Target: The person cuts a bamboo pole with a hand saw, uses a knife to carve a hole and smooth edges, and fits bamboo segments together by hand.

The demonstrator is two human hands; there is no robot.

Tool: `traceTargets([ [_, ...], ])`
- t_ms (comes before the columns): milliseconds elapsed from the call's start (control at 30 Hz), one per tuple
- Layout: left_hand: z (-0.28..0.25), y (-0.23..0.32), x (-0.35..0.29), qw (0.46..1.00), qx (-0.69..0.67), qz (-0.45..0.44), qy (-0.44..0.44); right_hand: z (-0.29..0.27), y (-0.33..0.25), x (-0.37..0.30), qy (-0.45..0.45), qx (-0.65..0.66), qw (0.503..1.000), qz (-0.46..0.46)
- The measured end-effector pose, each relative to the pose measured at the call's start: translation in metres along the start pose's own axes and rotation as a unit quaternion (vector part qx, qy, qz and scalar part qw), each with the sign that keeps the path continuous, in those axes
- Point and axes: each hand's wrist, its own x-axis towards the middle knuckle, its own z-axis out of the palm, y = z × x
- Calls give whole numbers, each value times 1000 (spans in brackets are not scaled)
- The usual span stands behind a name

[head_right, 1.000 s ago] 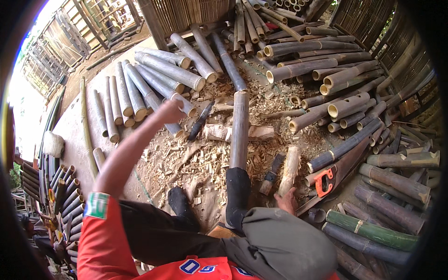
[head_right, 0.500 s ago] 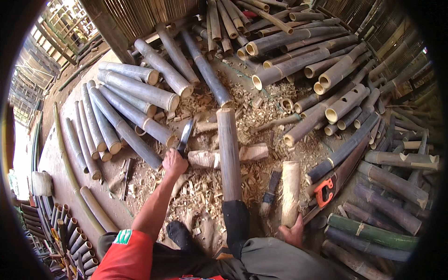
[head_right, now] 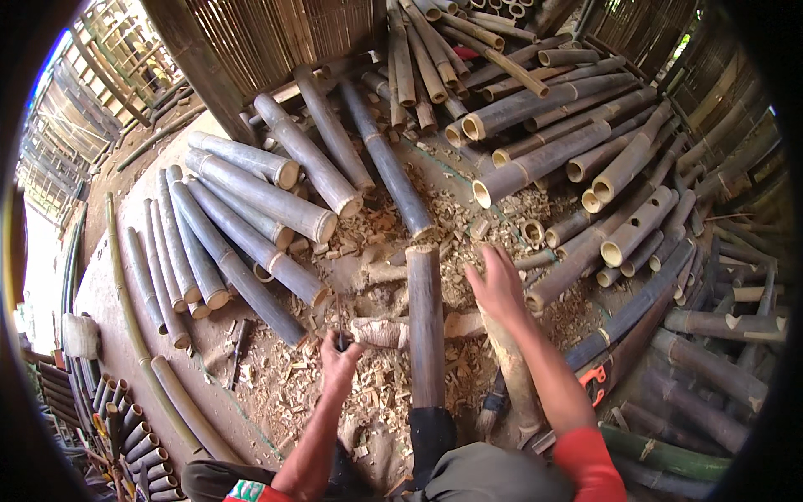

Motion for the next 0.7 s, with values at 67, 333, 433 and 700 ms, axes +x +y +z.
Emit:
traceTargets([
  [67, 15, -9, 3, 997, -48, 42, 51, 27, -24, 94, -47, -10, 999, -7],
  [333, 45, -7, -7, 997, -50, 19, 62, 114, -5, 224, -131, -60, 986, 82],
  [433, 32, -36, -9, 994, -63, 28, 81, 106, -11, 223, -144, 162, 971, 97],
  [700, 40, -12, -23, 992, -93, 32, 83, 54, 14, 176, -44, 291, 955, -31],
])
